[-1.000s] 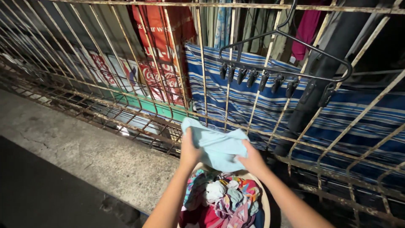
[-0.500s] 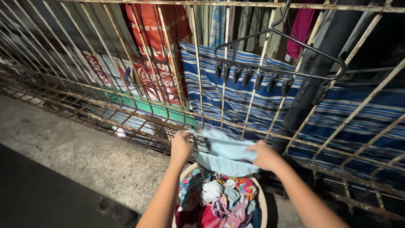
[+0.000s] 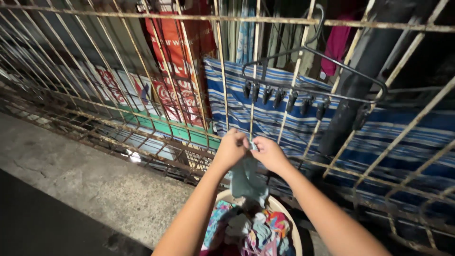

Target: Hang clean clothes onto a multi-clip laundry hanger.

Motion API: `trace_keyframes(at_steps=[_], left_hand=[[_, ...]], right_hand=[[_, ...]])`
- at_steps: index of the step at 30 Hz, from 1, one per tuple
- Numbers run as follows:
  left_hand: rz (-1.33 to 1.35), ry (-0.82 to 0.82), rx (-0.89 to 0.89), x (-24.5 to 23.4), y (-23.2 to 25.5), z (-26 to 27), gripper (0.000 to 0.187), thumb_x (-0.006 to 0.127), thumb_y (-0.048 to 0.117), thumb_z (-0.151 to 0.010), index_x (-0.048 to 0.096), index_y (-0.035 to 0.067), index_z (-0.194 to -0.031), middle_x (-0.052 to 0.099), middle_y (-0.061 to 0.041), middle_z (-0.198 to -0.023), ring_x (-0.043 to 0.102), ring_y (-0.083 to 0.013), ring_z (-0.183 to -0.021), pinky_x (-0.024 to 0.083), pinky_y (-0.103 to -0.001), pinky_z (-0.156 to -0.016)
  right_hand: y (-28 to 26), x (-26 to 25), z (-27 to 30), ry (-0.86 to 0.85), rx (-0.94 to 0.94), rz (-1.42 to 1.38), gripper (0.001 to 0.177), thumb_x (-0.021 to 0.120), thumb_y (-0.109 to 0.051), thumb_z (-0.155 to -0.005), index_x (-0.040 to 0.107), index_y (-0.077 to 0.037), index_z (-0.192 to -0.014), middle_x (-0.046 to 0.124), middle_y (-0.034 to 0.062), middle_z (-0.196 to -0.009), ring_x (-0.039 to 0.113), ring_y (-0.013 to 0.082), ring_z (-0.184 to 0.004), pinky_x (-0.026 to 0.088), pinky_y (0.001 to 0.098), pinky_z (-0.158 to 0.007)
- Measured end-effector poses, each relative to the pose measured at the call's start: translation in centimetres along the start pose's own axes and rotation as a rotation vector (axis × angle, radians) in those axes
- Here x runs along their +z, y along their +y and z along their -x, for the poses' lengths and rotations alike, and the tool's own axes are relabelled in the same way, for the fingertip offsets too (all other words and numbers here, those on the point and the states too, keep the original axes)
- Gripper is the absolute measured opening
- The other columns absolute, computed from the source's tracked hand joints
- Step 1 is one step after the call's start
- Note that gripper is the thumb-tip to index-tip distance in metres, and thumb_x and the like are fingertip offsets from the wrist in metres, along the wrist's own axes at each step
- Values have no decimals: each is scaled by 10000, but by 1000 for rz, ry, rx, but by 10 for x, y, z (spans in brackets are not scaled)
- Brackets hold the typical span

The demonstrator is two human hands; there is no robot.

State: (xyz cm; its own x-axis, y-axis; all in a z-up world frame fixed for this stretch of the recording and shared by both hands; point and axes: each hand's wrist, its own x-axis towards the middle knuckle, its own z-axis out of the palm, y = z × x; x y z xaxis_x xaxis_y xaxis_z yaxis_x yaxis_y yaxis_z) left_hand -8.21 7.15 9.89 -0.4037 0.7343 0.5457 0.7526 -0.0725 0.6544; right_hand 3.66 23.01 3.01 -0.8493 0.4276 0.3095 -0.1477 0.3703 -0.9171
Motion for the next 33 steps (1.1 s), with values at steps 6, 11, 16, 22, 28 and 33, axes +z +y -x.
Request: trace_keyframes(at_steps=[6,11,16,22,28,33], left_hand=[[817,-175,-563,12,-104,-33,307,598,-10,-784,725,110,-1036,721,-49,-914,653,-176,-818,523,-327,-738],[656,-305,-483,1,-87,-54,306,653,185,-907,782,24,-1133,779,-35,-1013,684,-116,-886,540,-267,-800],[749,-271,-579,3,-74,-91,291,734,284,-927,774,37,-1076,764,-29,-948,677,-129,-834,530,-292,-762],[944,-19,-744,13,-81,-131,154,631,247,-916,707,116,-893,677,9,-755,613,-130,-661,487,-323,-609],[745,90,-575,34,-110,-147,205,670,235,-950,739,47,-906,638,17,-737,538,-98,-645,417,-272,-585],[742,86,-559,38,-123,-152,208,665,241,-944,748,52,-916,652,20,-736,552,-88,-635,431,-264,-582]], right_hand=[[14,-35,-39,-66,252,-98,148,647,-153,-955,670,-75,-1079,716,-15,-922,628,91,-837,503,287,-721],[13,-44,-74,-90,186,-210,148,653,-120,-962,725,-5,-1021,706,40,-923,613,132,-828,493,303,-741],[-5,-37,-115,-121,318,-640,172,601,-106,-935,714,-5,-1015,730,77,-935,694,187,-860,549,347,-777],[12,-15,-173,234,283,-384,329,676,-307,-896,707,-63,-1114,752,45,-1034,694,154,-948,525,290,-842],[0,5,-183,621,107,-89,625,807,-550,-796,718,10,-1058,764,139,-949,668,239,-807,516,387,-730],[-39,7,-175,755,316,103,635,768,-622,-762,714,-108,-1131,771,158,-1017,724,312,-915,543,400,-806]])
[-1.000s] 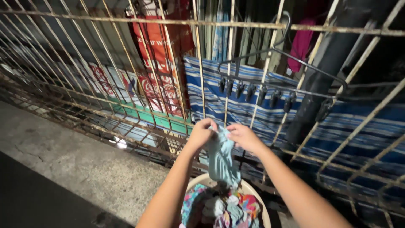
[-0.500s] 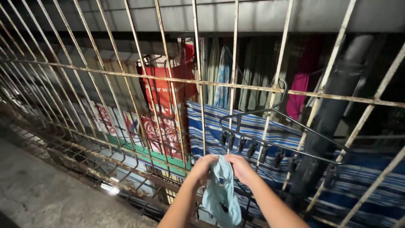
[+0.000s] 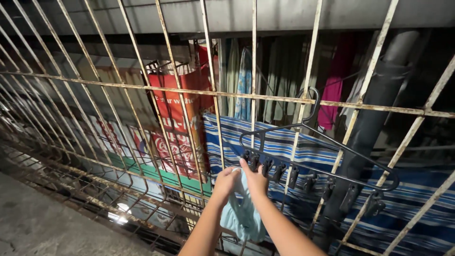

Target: Hang clean clothes onto a multi-clip laundry hanger.

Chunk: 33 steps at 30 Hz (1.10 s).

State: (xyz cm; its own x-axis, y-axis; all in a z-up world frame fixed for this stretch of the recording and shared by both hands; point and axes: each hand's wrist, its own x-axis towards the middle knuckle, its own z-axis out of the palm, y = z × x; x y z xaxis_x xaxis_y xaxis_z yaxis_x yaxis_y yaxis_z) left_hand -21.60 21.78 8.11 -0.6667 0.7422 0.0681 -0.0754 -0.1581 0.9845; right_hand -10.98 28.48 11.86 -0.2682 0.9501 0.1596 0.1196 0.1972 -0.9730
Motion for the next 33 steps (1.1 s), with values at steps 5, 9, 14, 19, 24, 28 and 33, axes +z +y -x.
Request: trace_keyframes(at_steps=[5,9,14,19,24,28,33], left_hand=[[-19,-8,38,-6,1,1,202,667,236,-941,755,56,-919,650,30,-736,549,-75,-635,427,-251,-578],[-2,20,63,-7,18,12,188,663,229,-928,763,70,-933,667,39,-747,563,-67,-642,433,-238,-581],[38,51,91,-19,21,2,186,664,224,-932,755,61,-931,654,20,-739,556,-81,-624,422,-247,-557],[52,28,49,-26,17,13,184,659,216,-926,753,59,-917,668,7,-736,581,-92,-615,439,-247,-549],[76,-14,81,-25,13,9,196,662,193,-926,759,29,-878,707,-5,-757,605,-88,-621,452,-236,-564],[41,-24,81,-21,13,4,191,656,176,-905,766,27,-859,715,-10,-744,616,-90,-608,463,-235,-559],[-25,-61,66,-16,-17,-14,213,707,179,-911,731,-5,-805,652,-8,-676,540,-100,-550,394,-261,-503]], right_hand=[[20,12,-19,-21,-91,-108,593,769,-603,-789,769,-96,-1098,777,118,-1050,717,266,-949,529,368,-852],[13,17,-15,-144,30,-365,554,770,-546,-820,769,-67,-1098,780,73,-1014,693,194,-911,522,334,-837],[11,45,-12,-259,90,-660,468,792,-410,-865,692,-91,-1192,713,21,-1061,635,135,-969,483,296,-850],[-12,47,0,-279,112,-867,369,760,-307,-909,645,-87,-1182,718,40,-1078,647,160,-987,502,320,-828],[-2,43,-4,-341,178,-1011,242,650,-219,-955,635,-73,-1146,753,99,-1072,672,219,-948,546,394,-820],[23,27,-6,-414,231,-1152,208,623,-176,-965,644,-86,-1151,742,74,-1072,652,207,-951,542,377,-857],[33,2,10,-680,397,-1410,219,589,-333,-999,639,-121,-1015,687,46,-940,646,227,-919,529,368,-838]])
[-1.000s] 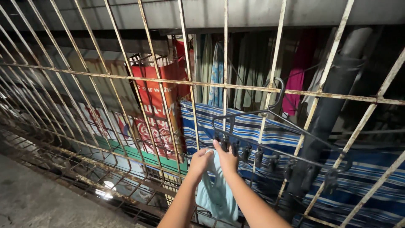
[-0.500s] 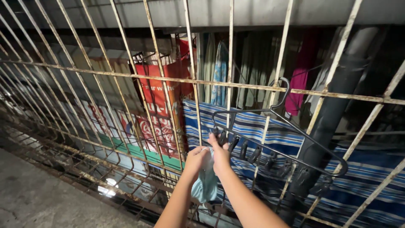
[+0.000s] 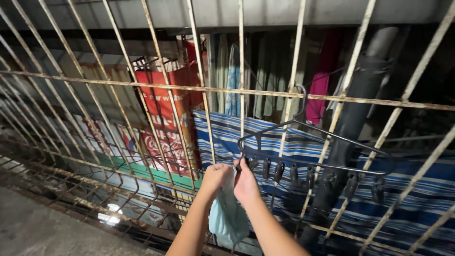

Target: Hang clean clothes onto a multi-clip laundry hanger.

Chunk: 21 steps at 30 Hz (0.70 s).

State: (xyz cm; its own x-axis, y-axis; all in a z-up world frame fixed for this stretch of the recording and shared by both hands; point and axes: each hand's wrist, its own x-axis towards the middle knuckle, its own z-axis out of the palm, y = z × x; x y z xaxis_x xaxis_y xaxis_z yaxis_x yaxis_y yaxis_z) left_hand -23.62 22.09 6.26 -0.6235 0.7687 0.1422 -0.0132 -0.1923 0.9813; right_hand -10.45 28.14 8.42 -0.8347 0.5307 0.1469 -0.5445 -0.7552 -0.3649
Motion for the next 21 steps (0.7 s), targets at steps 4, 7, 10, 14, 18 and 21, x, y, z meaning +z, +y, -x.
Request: trace_keyframes(at_steps=[4,7,10,14,18,21], left_hand=[[-139,35,-27,16,37,30,213,714,190,-890,751,1,-800,670,-10,-669,558,-93,-560,422,-264,-516],[-283,40,6,12,47,34,198,708,201,-850,787,23,-813,706,-17,-676,592,-84,-579,470,-263,-542],[-348,5,61,5,53,37,206,712,220,-827,790,29,-830,725,-29,-679,612,-92,-576,494,-268,-555],[-504,13,83,-7,55,39,224,735,229,-819,791,13,-847,724,-52,-681,625,-106,-593,503,-285,-578],[-482,12,32,-16,46,49,221,740,230,-831,792,19,-872,727,-57,-695,643,-119,-608,519,-302,-596],[-363,-7,40,-21,41,45,200,734,205,-833,796,19,-870,741,-41,-719,648,-103,-627,532,-295,-609]], right_hand=[[5,0,5,84,-121,100,250,608,-392,-1024,663,-154,-1078,619,4,-873,585,184,-864,480,343,-798],[5,11,10,254,-276,373,364,612,-437,-1022,723,-129,-1182,583,-20,-870,543,148,-852,447,314,-800],[3,30,21,353,-334,707,468,594,-498,-998,758,-81,-1132,661,0,-946,581,139,-897,463,301,-838],[4,40,23,375,-376,889,471,580,-518,-949,766,-112,-1098,740,-23,-1074,632,87,-988,458,255,-889],[15,3,10,475,-398,983,503,612,-497,-993,733,-10,-1021,658,23,-906,557,125,-807,411,285,-717],[19,2,5,541,-376,934,514,653,-466,-1020,724,39,-958,611,40,-770,485,143,-657,364,309,-572]])
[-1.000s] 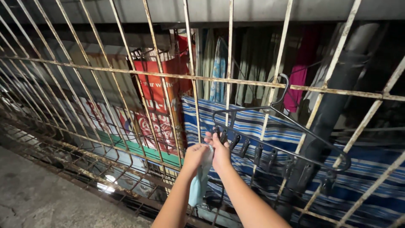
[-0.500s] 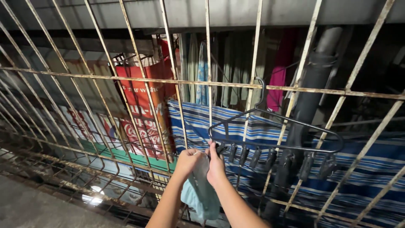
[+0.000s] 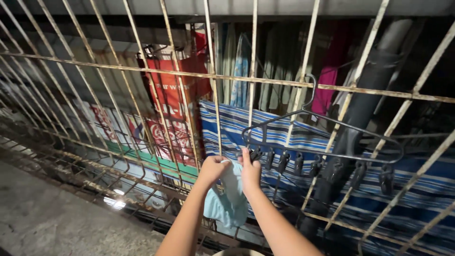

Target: Hang clean clothes onto a multi-clip laundry hanger.

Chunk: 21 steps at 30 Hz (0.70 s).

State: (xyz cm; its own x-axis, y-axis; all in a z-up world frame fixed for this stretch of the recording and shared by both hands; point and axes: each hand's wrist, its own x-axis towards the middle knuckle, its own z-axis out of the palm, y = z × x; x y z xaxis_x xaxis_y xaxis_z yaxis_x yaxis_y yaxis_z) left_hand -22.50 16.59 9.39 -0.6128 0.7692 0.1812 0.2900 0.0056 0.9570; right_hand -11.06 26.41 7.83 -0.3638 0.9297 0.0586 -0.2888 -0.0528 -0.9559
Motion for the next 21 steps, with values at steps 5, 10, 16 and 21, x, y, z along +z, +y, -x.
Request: trace_keyframes(at_steps=[5,10,16,21], left_hand=[[-125,53,47,-6,17,4,188,747,209,-846,794,32,-889,742,-61,-714,653,-113,-628,532,-301,-613],[-230,147,149,-11,39,18,190,753,221,-848,777,54,-934,742,-86,-735,678,-149,-656,533,-318,-638],[-287,213,162,-6,63,26,179,737,228,-872,759,82,-973,725,-111,-768,688,-202,-684,530,-337,-669],[-251,227,200,1,70,19,168,730,212,-866,748,78,-965,727,-125,-757,691,-248,-676,537,-359,-668]], right_hand=[[-16,2,12,-79,-40,-156,389,644,-415,-985,779,-51,-1003,665,-15,-767,540,85,-659,407,252,-584],[-24,-3,16,-134,-49,-191,346,629,-358,-981,792,-64,-1063,659,-14,-778,558,84,-669,455,245,-619],[-17,-4,11,-193,-122,-194,311,632,-289,-991,794,-34,-1065,693,4,-836,557,85,-716,446,245,-662],[-19,-9,10,-218,-178,-167,281,634,-249,-995,797,-29,-1055,700,-20,-876,585,72,-780,466,242,-716]])
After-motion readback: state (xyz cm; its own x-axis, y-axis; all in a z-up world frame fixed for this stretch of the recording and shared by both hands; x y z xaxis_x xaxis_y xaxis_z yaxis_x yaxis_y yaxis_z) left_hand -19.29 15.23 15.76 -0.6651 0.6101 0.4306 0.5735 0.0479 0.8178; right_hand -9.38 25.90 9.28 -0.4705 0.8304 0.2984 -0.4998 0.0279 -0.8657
